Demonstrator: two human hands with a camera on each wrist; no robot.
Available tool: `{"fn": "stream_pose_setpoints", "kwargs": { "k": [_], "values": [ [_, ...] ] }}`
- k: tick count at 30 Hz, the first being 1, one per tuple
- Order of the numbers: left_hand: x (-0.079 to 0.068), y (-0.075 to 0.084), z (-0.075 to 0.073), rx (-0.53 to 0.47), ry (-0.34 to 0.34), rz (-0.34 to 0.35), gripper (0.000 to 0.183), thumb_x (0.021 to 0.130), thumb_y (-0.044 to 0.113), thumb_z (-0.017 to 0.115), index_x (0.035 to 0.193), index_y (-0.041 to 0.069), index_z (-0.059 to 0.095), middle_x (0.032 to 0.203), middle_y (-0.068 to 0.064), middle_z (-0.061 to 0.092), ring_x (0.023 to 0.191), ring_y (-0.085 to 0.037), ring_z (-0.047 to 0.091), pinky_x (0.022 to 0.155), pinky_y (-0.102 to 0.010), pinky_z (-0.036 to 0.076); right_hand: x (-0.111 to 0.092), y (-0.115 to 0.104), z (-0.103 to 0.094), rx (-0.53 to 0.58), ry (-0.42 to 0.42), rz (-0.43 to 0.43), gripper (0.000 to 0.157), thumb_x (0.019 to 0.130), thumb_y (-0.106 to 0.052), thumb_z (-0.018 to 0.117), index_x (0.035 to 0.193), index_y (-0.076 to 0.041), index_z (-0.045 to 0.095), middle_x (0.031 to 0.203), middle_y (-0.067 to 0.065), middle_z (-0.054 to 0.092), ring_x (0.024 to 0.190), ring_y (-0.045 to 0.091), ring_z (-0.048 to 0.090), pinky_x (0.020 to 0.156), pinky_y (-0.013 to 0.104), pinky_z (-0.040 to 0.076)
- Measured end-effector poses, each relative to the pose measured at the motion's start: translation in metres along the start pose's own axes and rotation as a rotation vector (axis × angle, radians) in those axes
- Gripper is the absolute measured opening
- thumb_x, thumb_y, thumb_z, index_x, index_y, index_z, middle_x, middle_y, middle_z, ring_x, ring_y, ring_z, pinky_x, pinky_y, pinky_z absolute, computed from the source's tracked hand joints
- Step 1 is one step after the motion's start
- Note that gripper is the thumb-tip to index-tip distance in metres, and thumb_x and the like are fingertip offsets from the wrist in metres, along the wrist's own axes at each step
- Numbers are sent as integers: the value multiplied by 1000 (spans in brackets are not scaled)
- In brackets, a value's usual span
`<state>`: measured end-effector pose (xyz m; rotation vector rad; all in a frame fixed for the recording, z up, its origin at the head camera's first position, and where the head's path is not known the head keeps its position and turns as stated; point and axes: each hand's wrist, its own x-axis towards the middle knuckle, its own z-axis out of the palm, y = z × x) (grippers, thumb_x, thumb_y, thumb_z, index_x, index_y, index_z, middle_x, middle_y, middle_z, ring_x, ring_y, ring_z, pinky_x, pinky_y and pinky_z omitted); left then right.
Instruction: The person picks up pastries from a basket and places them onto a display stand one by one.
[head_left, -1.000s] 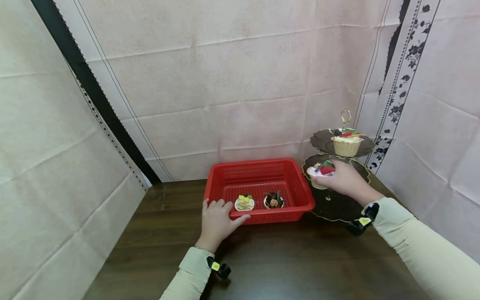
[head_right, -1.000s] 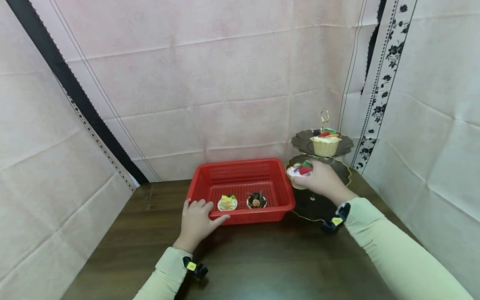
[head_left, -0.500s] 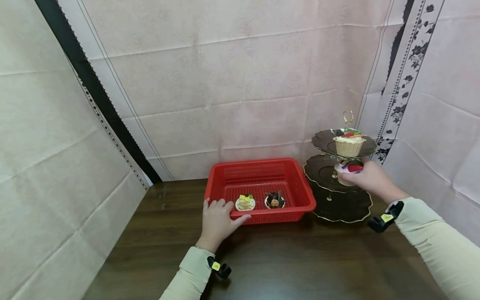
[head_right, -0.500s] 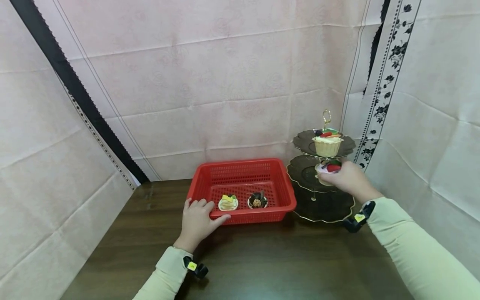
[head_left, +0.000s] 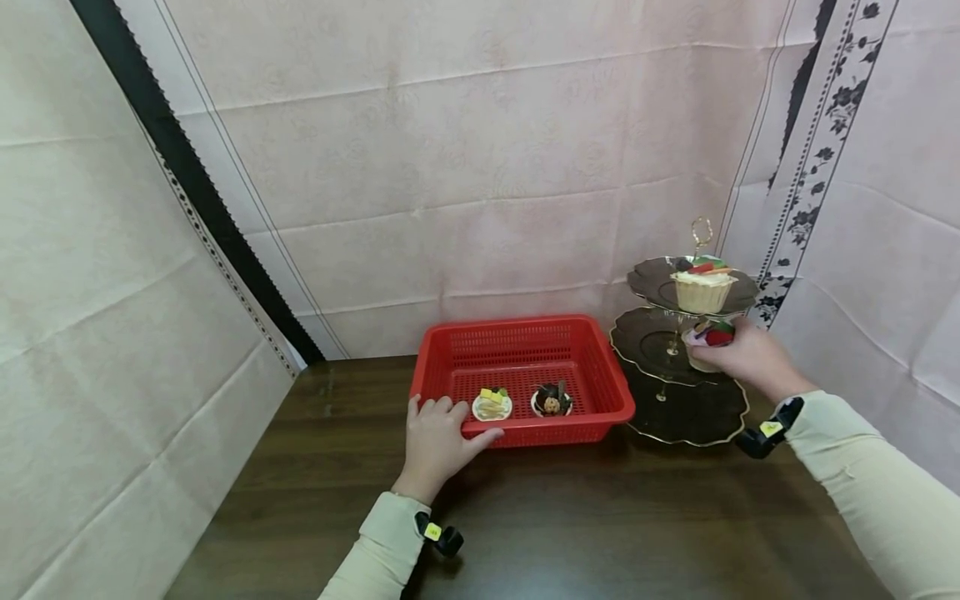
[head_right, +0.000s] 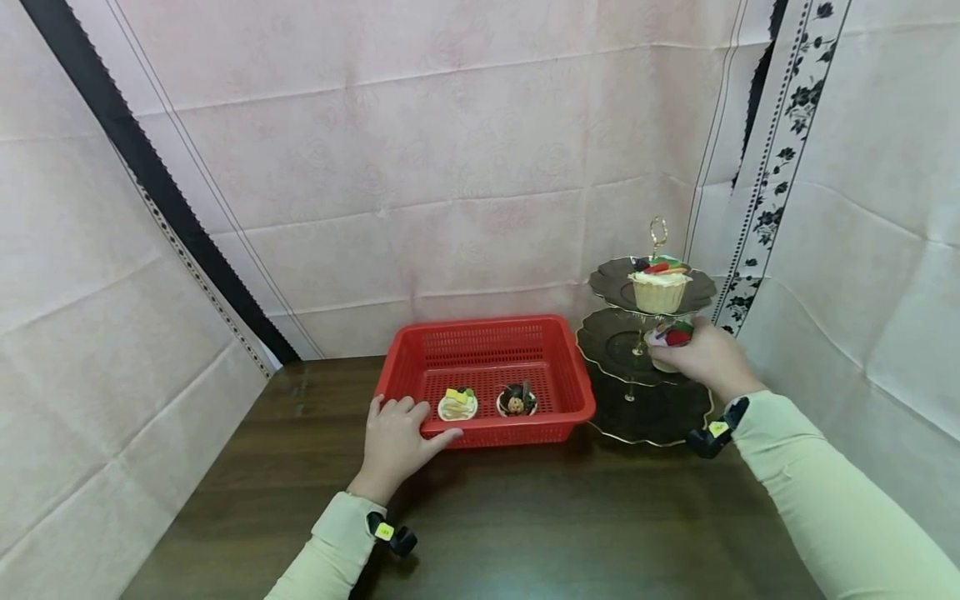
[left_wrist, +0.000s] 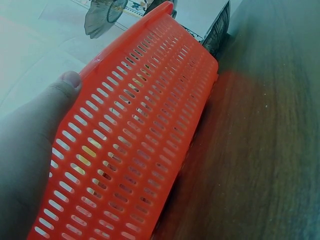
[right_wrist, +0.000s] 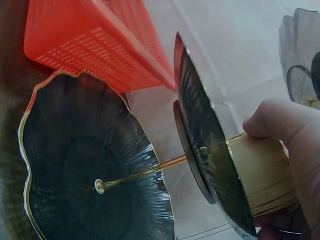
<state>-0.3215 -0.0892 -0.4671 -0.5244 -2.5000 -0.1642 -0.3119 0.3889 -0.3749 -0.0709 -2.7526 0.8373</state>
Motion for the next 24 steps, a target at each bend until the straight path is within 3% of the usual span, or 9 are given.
{"fn": "stream_pose_setpoints", "kwargs": {
  "k": [6, 17, 24],
  "values": [
    [-1, -1, 3, 10, 27, 12, 67, 80, 81, 57, 96, 18, 74, 91, -4, 69, 88, -26, 63, 105, -65, 38, 1, -2, 3, -30, 0, 9, 79, 89, -55, 69, 127, 11, 49, 114, 33, 64, 98, 41, 65, 72, 41, 51],
    [0, -1, 3, 13, 9, 8, 69, 81, 82, 55, 97, 17, 74, 92, -4, 69, 89, -26, 63, 105, -65, 38, 5, -3, 10, -25, 23, 21, 80, 89, -55, 69, 131, 11, 49, 117, 35, 62, 102, 45, 63, 80, 54, 52],
    [1, -1, 2, 21, 2, 7, 69, 80, 82, 56, 98, 17, 74, 93, -5, 70, 89, -26, 63, 105, -65, 38, 2, -1, 10, 19, 38, 2, 90, 86, -55, 74, 139, 10, 42, 121, 37, 60, 107, 48, 61, 85, 56, 50]
  ]
}}
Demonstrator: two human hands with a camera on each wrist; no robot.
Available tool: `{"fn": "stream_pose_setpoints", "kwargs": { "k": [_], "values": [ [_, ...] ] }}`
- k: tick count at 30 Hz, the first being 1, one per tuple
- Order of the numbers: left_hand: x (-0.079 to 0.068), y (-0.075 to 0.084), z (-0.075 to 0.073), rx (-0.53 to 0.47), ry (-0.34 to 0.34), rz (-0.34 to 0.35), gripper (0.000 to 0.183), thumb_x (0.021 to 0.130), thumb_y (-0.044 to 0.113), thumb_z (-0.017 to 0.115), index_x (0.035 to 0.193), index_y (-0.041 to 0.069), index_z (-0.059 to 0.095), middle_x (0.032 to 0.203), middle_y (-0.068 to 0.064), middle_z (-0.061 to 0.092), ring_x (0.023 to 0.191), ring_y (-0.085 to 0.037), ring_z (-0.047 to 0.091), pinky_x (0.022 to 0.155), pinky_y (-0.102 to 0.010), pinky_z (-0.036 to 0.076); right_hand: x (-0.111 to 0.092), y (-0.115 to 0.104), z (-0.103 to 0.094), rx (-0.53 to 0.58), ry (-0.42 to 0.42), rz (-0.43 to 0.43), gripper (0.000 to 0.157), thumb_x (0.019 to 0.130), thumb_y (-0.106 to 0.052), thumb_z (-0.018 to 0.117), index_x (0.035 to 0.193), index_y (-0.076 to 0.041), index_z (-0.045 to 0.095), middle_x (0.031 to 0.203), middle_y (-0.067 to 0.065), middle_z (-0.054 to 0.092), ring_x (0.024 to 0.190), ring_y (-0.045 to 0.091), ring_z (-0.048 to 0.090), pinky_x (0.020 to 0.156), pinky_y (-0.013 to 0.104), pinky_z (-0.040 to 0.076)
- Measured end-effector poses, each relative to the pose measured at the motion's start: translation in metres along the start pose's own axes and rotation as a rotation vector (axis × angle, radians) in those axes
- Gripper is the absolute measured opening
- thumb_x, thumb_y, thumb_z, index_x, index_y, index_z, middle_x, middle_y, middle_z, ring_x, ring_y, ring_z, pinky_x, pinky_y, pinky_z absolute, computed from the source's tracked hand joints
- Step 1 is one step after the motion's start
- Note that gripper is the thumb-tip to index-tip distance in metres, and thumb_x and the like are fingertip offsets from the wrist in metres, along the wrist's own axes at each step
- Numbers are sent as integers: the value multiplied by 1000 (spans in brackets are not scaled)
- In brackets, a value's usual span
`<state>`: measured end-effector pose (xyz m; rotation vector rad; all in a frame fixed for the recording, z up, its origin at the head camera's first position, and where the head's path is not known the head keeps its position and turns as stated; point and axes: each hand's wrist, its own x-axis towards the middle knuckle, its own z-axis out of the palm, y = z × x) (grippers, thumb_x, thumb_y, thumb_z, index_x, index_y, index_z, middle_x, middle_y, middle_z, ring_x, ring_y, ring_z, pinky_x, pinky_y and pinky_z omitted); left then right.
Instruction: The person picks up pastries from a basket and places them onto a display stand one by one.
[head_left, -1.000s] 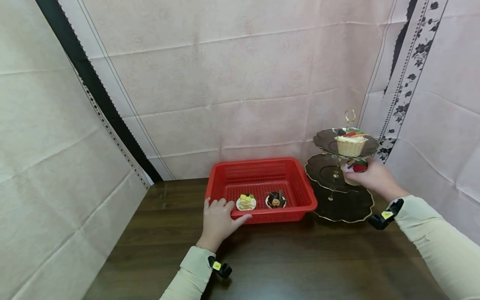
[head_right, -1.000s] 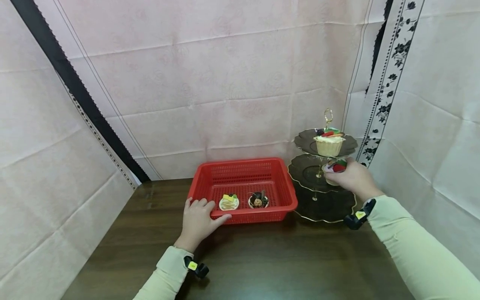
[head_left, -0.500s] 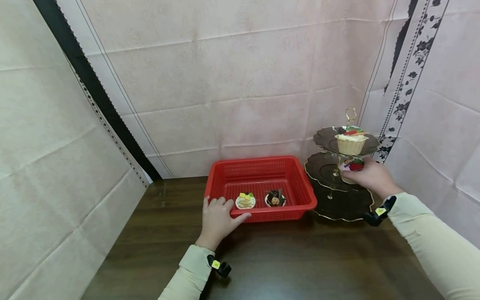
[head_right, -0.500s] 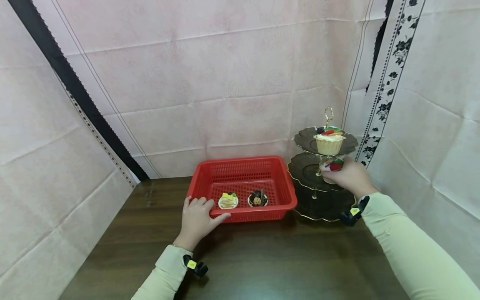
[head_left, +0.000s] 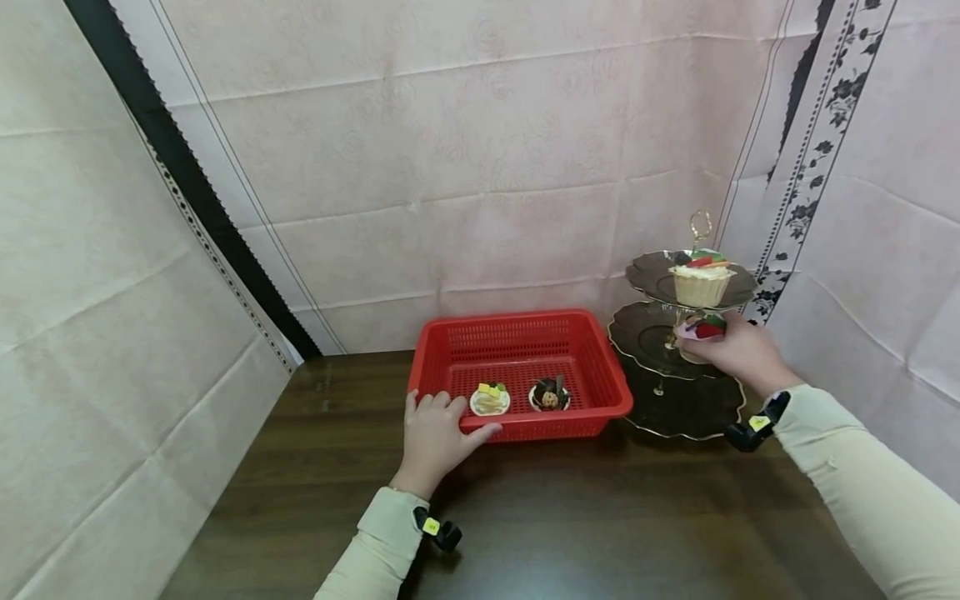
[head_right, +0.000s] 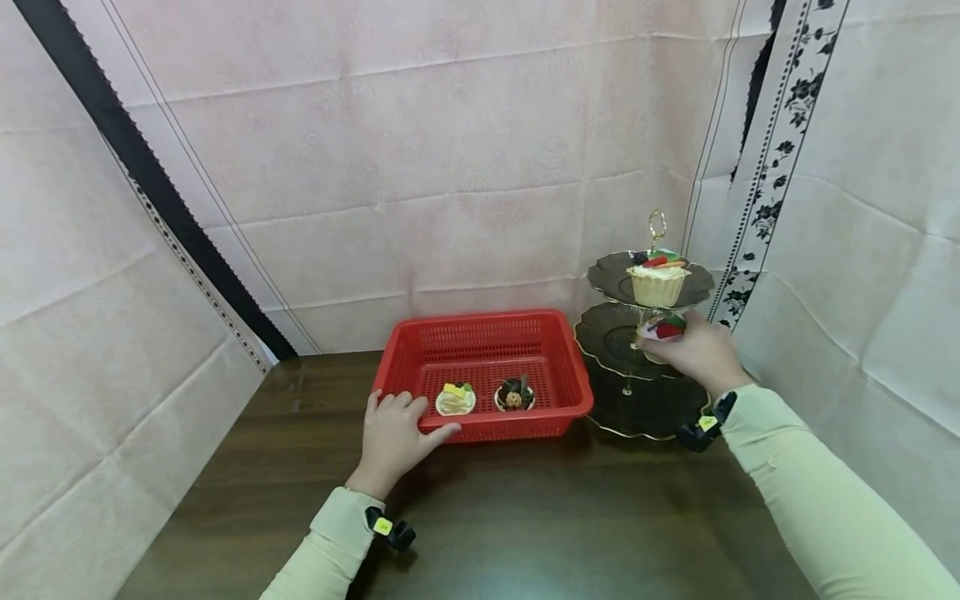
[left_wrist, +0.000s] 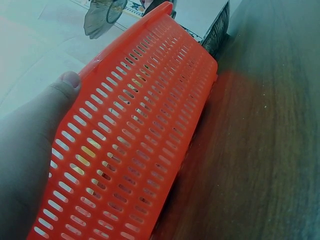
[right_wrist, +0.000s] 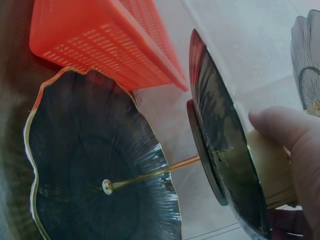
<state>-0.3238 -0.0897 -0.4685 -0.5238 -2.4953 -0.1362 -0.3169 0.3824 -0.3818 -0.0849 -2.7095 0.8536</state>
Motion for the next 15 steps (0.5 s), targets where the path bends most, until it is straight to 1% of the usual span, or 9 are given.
{"fn": "stream_pose_setpoints", "kwargs": {
  "k": [2, 5, 6, 9, 12, 13, 15],
  "values": [
    [1, 0, 0, -2, 0, 0, 69, 80, 81, 56, 99, 17, 74, 94, -5, 70, 90, -27, 63, 105, -65, 37, -1, 1, -1, 4, 17, -22, 90, 84, -55, 77, 138, 9, 43, 120, 35, 61, 108, 48, 61, 85, 55, 48],
    [1, 0, 0, -9, -2, 0, 69, 81, 81, 57, 100, 17, 74, 96, -5, 70, 91, -27, 63, 106, -65, 37, -1, 4, -2, -13, 69, -51, 88, 81, -55, 79, 135, 7, 47, 121, 33, 59, 112, 49, 55, 91, 60, 37],
    [1, 0, 1, -10, -3, -1, 69, 80, 81, 57, 100, 17, 74, 96, -5, 70, 91, -27, 63, 106, -65, 37, -2, 5, -2, -24, 88, -54, 88, 81, -56, 79, 133, 6, 47, 122, 33, 57, 114, 50, 50, 92, 62, 33],
    [1, 0, 1, -18, -1, -4, 69, 80, 81, 57, 99, 17, 74, 95, -5, 70, 90, -27, 63, 106, -65, 36, -6, 6, -3, -35, 151, -32, 98, 80, -61, 77, 139, 8, 41, 128, 36, 48, 120, 54, 37, 96, 68, 23],
    [0, 0, 2, -21, 12, 0, 68, 80, 81, 58, 96, 17, 74, 91, -5, 68, 88, -27, 62, 106, -65, 36, -14, 4, -5, -3, 216, -11, 105, 81, -61, 75, 145, 11, 32, 131, 38, 39, 124, 54, 28, 98, 67, 22],
    [-1, -1, 3, -20, 18, 3, 68, 80, 81, 58, 95, 17, 74, 90, -4, 68, 87, -27, 62, 106, -65, 37, -18, 3, -5, 14, 240, -14, 105, 83, -59, 76, 146, 11, 29, 133, 38, 37, 125, 54, 26, 98, 66, 22],
    [-1, -1, 3, -18, 29, 9, 68, 80, 81, 58, 94, 17, 73, 89, -4, 67, 86, -27, 62, 105, -65, 37, -25, 1, -5, 32, 289, -28, 100, 85, -54, 76, 146, 11, 30, 132, 36, 36, 123, 52, 26, 97, 64, 23]
  ]
}}
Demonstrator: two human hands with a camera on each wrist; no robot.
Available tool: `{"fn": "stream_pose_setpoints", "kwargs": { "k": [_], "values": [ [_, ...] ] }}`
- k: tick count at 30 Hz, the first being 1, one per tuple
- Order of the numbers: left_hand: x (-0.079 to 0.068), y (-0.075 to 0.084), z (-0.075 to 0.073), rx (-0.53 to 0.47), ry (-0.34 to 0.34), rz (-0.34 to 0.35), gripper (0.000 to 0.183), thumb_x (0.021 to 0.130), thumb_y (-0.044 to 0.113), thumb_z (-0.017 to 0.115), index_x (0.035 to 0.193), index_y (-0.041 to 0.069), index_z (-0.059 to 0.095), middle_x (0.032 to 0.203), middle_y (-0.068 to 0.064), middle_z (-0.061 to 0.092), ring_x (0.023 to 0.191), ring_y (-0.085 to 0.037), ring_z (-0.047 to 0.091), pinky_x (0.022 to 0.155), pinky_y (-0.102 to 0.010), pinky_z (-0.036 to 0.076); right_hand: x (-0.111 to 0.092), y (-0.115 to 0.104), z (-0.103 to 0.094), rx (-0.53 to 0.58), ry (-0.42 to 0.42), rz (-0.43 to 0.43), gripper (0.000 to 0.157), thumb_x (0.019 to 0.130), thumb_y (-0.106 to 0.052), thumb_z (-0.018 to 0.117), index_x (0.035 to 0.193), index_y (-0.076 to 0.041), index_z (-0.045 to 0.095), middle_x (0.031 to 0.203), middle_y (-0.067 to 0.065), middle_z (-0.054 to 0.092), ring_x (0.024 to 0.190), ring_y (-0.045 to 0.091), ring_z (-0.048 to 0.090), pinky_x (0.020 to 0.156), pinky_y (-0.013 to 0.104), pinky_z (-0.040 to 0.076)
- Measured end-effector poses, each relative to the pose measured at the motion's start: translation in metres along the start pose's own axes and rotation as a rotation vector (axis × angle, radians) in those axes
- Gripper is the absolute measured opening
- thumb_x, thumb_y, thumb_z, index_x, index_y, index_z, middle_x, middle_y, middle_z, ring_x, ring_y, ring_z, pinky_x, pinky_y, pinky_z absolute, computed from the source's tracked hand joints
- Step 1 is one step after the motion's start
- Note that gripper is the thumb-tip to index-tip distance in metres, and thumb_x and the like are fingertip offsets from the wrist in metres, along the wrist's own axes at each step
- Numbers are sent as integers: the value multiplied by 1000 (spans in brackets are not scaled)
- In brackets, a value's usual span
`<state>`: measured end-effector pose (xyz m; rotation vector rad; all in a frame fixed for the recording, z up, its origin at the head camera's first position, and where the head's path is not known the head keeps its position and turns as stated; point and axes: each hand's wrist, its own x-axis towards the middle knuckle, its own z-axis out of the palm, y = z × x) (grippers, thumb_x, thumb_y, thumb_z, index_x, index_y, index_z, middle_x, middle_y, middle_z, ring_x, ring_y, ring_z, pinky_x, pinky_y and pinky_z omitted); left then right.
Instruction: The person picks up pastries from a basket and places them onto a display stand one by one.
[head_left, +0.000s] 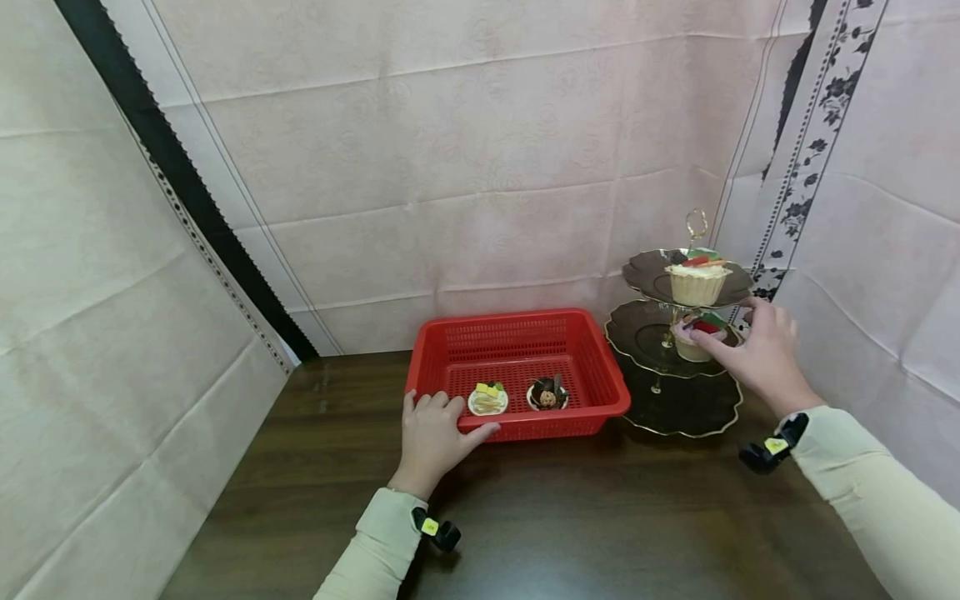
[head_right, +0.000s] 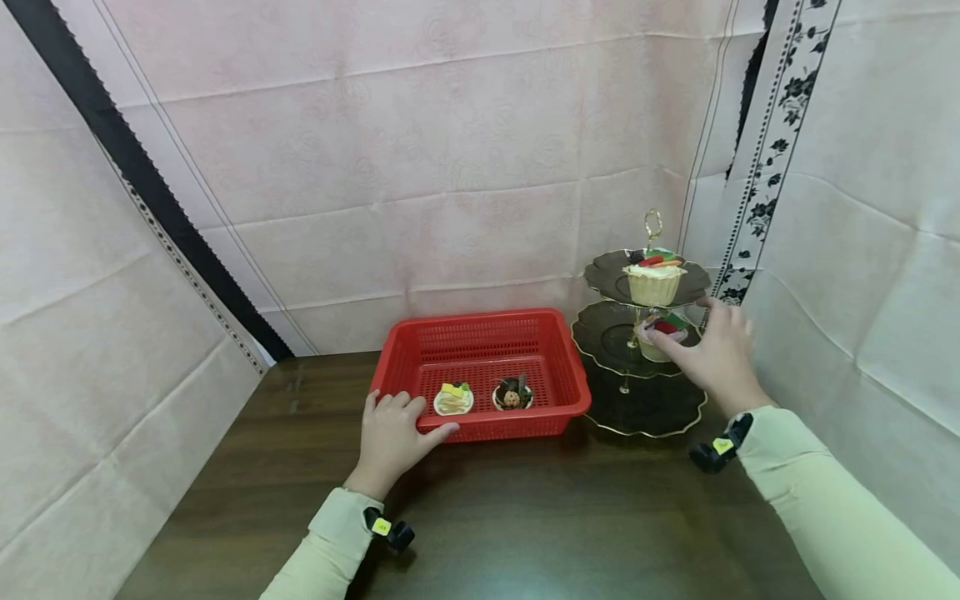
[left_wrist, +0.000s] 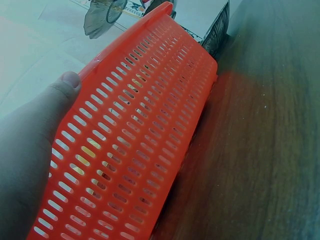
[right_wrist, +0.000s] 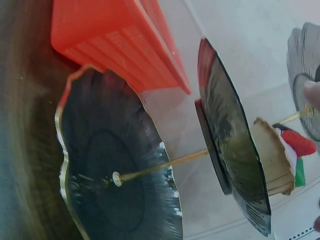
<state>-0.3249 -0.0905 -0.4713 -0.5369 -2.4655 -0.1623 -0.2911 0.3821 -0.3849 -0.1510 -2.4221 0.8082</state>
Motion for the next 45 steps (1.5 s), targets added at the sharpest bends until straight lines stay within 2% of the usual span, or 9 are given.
{"fn": "stream_pose_setpoints", "kwargs": {
  "k": [8, 11, 15, 20, 27, 31, 37, 42, 45],
  "values": [
    [0, -2, 1, 8, 16, 7, 68, 80, 81, 57, 95, 17, 73, 90, -4, 67, 86, -27, 62, 104, -65, 38, -24, -25, 11, 101, 174, -192, 57, 83, -29, 81, 119, 8, 56, 107, 26, 52, 102, 42, 42, 88, 54, 28],
    [0, -2, 1, 7, 18, 6, 68, 80, 82, 57, 95, 17, 73, 91, -4, 68, 86, -27, 62, 104, -65, 38, -33, -39, 23, 163, 188, -296, 42, 80, -15, 82, 110, 6, 61, 103, 20, 54, 95, 29, 46, 86, 38, 34],
    [0, 0, 2, 8, 12, 5, 69, 80, 82, 56, 95, 17, 73, 91, -5, 68, 87, -27, 62, 105, -65, 38, -41, -60, 42, 237, 151, -417, 33, 78, -4, 82, 103, 2, 62, 96, 13, 54, 86, 17, 47, 77, 23, 36],
    [1, 1, 0, 8, 2, 6, 68, 80, 81, 57, 97, 17, 73, 92, -4, 68, 87, -26, 62, 105, -65, 38, -43, -85, 65, 282, -13, -462, 33, 81, -5, 81, 107, -5, 60, 97, 8, 56, 83, 19, 51, 71, 26, 43],
    [0, 1, -2, 13, -18, -2, 69, 80, 82, 56, 98, 17, 74, 93, -5, 69, 88, -27, 63, 106, -65, 37, -35, -109, 100, 276, -371, -365, 56, 86, -15, 81, 134, -13, 53, 127, 7, 53, 102, 25, 61, 86, 45, 56],
    [1, 0, -1, 12, -24, -2, 70, 80, 82, 55, 98, 17, 74, 93, -5, 69, 89, -27, 63, 106, -65, 37, -27, -116, 120, 217, -485, -321, 73, 84, -20, 84, 147, -14, 45, 142, 11, 49, 118, 31, 58, 96, 52, 52],
    [1, 0, -1, 16, -28, -6, 70, 80, 82, 56, 99, 17, 74, 95, -5, 70, 90, -27, 63, 106, -65, 37, -17, -123, 144, 100, -695, -172, 104, 80, -33, 86, 160, -11, 22, 159, 19, 33, 145, 36, 34, 114, 58, 32],
    [1, 0, -1, 20, -27, -6, 70, 80, 82, 56, 100, 17, 74, 95, -5, 70, 90, -27, 63, 106, -65, 37, -9, -124, 155, 93, -903, -57, 117, 83, -33, 84, 162, -10, 1, 164, 24, 20, 146, 37, 30, 117, 57, 27],
    [0, 1, -2, 16, -25, -3, 69, 80, 82, 56, 99, 17, 74, 94, -5, 70, 90, -26, 63, 106, -65, 37, -7, -121, 161, 96, -972, -17, 114, 85, -33, 81, 161, -9, 1, 164, 24, 18, 145, 35, 32, 118, 55, 27]
  ]
}}
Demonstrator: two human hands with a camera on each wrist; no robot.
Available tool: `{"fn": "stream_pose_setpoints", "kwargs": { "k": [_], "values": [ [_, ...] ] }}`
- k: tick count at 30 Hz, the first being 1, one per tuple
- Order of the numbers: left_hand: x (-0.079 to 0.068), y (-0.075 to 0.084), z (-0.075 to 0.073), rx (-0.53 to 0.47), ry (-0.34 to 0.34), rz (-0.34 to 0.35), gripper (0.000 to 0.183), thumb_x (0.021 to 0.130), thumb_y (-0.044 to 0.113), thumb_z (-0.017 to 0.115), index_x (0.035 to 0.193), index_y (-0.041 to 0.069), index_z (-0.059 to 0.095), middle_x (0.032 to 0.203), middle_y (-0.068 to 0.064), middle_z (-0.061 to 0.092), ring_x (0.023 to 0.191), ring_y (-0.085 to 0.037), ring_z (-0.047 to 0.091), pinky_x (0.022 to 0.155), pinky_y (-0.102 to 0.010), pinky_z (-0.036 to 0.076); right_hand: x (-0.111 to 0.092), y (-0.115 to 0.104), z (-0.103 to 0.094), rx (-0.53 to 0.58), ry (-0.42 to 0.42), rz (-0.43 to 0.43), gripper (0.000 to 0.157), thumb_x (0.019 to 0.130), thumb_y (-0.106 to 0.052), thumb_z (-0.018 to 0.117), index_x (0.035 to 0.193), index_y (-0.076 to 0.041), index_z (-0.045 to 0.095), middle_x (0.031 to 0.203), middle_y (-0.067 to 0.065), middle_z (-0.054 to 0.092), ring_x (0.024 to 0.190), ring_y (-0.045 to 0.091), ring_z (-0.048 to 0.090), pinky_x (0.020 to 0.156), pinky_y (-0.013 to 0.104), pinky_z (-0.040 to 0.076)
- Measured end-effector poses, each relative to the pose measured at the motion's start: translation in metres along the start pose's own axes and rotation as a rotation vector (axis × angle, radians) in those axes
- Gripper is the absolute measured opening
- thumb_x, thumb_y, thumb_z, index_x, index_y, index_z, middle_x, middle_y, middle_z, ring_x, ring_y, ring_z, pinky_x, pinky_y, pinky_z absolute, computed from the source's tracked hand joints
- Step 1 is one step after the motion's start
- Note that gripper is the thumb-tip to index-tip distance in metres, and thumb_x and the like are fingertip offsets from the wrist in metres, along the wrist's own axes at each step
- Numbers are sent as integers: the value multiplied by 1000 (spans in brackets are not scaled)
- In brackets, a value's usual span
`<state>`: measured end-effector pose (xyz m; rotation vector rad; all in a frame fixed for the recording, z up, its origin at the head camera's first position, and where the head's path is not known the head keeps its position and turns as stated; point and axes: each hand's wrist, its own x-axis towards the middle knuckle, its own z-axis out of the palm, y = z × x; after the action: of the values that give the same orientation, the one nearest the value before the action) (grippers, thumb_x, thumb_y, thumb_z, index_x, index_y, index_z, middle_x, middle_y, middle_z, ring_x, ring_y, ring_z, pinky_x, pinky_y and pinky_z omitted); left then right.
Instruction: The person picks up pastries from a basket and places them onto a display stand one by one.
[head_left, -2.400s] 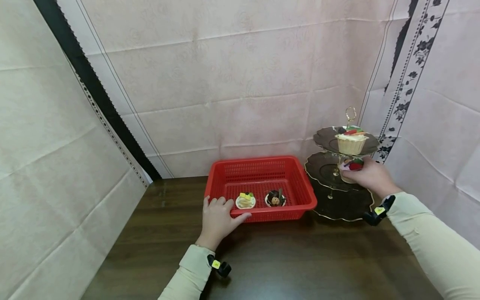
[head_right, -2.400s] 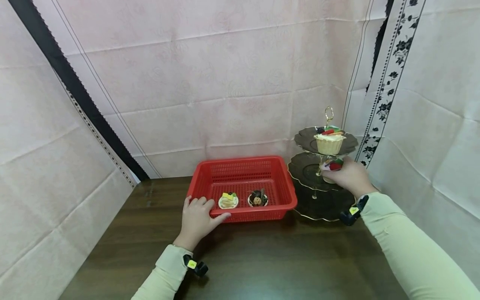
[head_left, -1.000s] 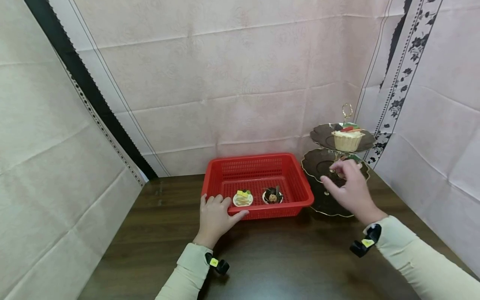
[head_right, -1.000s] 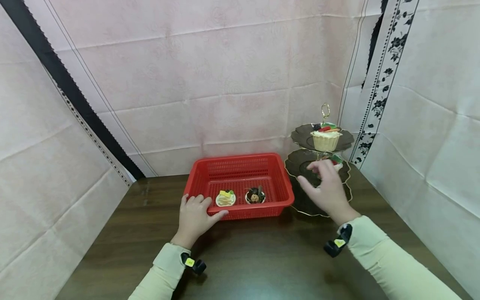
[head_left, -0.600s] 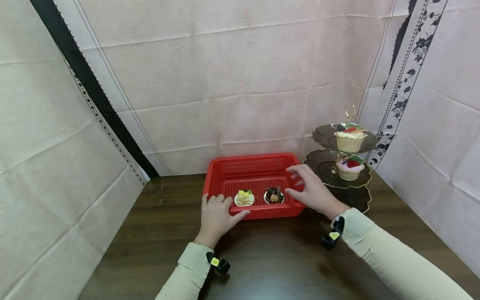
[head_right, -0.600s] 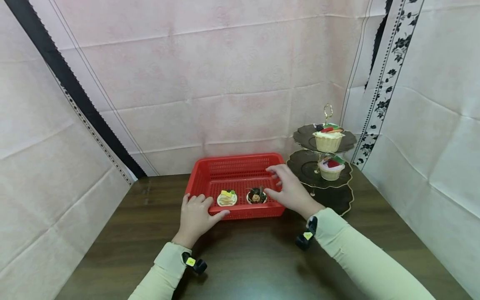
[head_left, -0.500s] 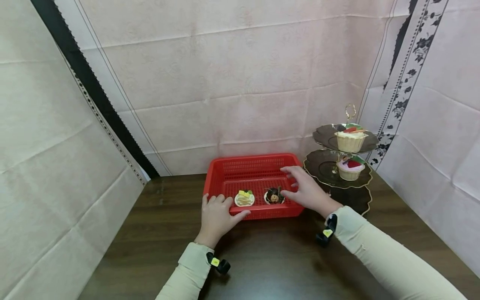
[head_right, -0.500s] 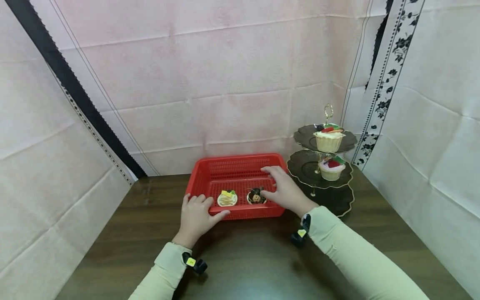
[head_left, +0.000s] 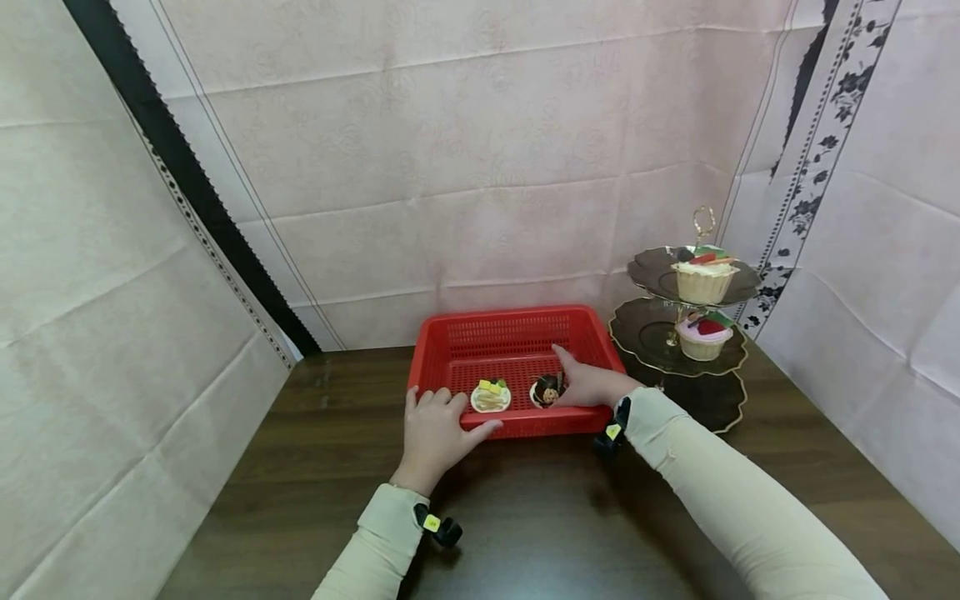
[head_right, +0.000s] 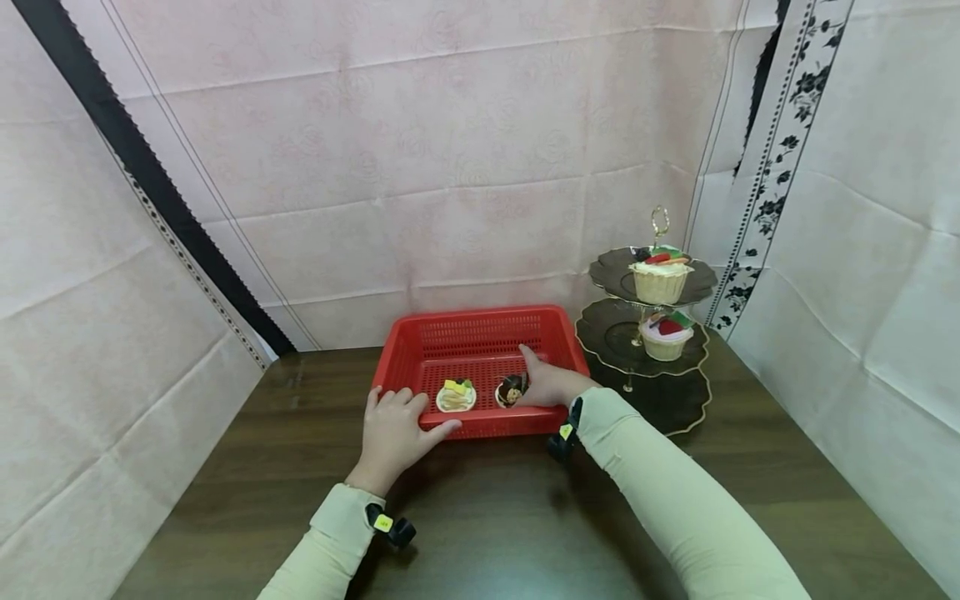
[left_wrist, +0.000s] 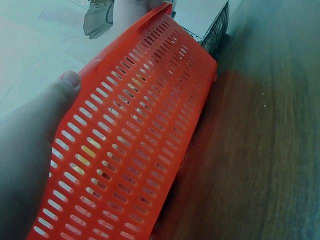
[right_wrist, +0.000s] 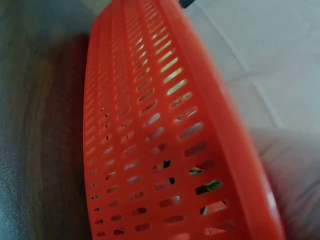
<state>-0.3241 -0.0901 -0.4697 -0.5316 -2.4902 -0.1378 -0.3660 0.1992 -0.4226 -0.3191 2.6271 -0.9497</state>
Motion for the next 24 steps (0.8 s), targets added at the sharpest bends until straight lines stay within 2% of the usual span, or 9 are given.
{"fn": "stream_pose_setpoints", "kwargs": {
  "k": [3, 6, 10, 17, 24],
  "values": [
    [0, 1, 0, -3, -2, 0, 69, 80, 81, 57, 99, 18, 74, 94, -5, 69, 89, -26, 63, 106, -65, 37, 4, 3, 2, -18, -25, 6, 103, 84, -35, 81, 156, -5, 14, 158, 25, 32, 139, 34, 41, 116, 53, 31],
    [0, 2, -1, -5, -4, -3, 68, 80, 81, 57, 99, 17, 74, 94, -5, 69, 89, -26, 63, 106, -65, 36, 9, 6, 4, -18, -34, 1, 82, 82, -32, 83, 142, -6, 33, 140, 20, 50, 123, 30, 52, 109, 48, 40],
    [0, 3, -2, -6, -6, 0, 68, 80, 81, 58, 99, 17, 74, 95, -5, 70, 90, -27, 63, 106, -65, 37, 13, 6, 6, -20, -28, -17, 61, 81, -27, 84, 123, -11, 44, 119, 11, 57, 108, 24, 56, 99, 43, 46],
    [2, 2, -2, -3, 2, 0, 69, 80, 81, 57, 97, 17, 74, 93, -5, 70, 89, -27, 63, 106, -65, 37, 15, 2, 6, -44, 1, -24, 54, 81, -23, 84, 119, -12, 48, 110, 6, 62, 99, 21, 59, 93, 40, 50],
    [1, 1, -2, -1, 13, 6, 69, 80, 81, 57, 97, 17, 74, 93, -6, 70, 89, -27, 64, 105, -65, 38, 19, 1, 6, -130, 46, -56, 53, 78, -27, 86, 115, -12, 52, 104, 3, 64, 94, 19, 59, 89, 37, 51]
  ]
}}
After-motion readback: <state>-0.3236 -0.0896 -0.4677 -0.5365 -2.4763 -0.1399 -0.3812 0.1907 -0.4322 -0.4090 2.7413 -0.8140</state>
